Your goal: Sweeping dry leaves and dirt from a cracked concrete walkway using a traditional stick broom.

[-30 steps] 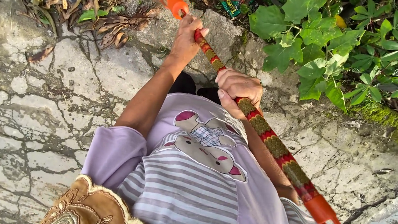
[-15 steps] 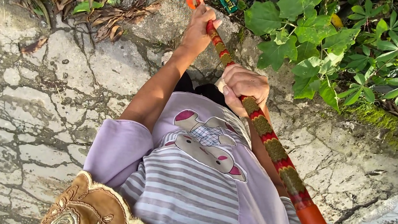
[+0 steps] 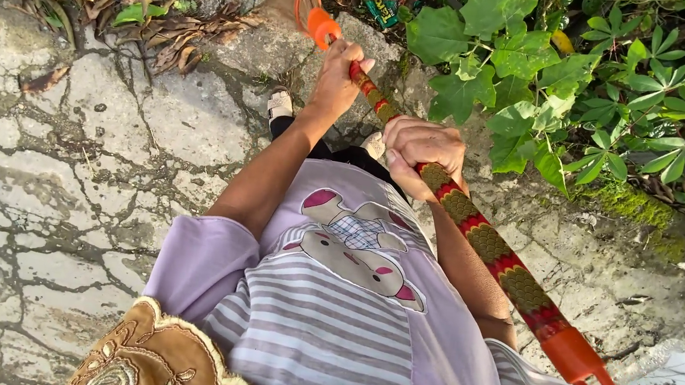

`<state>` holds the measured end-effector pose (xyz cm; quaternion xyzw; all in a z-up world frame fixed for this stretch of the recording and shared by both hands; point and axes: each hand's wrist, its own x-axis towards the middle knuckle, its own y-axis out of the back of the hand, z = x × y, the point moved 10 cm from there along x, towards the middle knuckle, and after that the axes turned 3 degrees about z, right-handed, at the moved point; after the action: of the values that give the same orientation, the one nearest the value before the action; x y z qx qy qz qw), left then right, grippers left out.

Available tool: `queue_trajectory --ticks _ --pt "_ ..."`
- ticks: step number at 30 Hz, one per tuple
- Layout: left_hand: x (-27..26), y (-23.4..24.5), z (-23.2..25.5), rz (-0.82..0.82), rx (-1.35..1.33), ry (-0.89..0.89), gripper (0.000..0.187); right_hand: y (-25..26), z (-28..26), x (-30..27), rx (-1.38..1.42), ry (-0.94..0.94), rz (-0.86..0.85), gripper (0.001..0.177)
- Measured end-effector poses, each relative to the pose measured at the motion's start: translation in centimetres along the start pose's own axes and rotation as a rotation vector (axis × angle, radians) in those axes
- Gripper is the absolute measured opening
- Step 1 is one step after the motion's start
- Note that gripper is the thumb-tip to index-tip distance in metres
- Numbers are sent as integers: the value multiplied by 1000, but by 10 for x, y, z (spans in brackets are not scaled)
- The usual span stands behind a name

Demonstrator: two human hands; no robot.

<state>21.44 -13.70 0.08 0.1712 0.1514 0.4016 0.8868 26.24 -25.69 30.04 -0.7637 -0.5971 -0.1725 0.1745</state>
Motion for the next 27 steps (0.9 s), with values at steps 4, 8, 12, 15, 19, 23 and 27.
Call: queue_trajectory --ticks 4,8,12,15,19,23,27 --pt "24 1 19 13 49 -67 25 6 -5 1 -54 32 7 36" --pt "37 8 30 76 59 -160 18 11 -5 -4 -32 120 26 36" --pt "28 24 32 97 39 -150 21 17 11 -11 -9 111 64 36" --pt "22 28 -2 25 64 -32 21 10 40 -22 83 78 91 33" --pt "19 32 -23 29 123 -76 23 -14 31 -4 62 68 45 38" --pt "38 26 -15 -5 68 -199 30 -17 12 17 1 106 132 38" --pt "44 44 19 -90 84 -152 23 -3 36 -2 5 102 262 33"
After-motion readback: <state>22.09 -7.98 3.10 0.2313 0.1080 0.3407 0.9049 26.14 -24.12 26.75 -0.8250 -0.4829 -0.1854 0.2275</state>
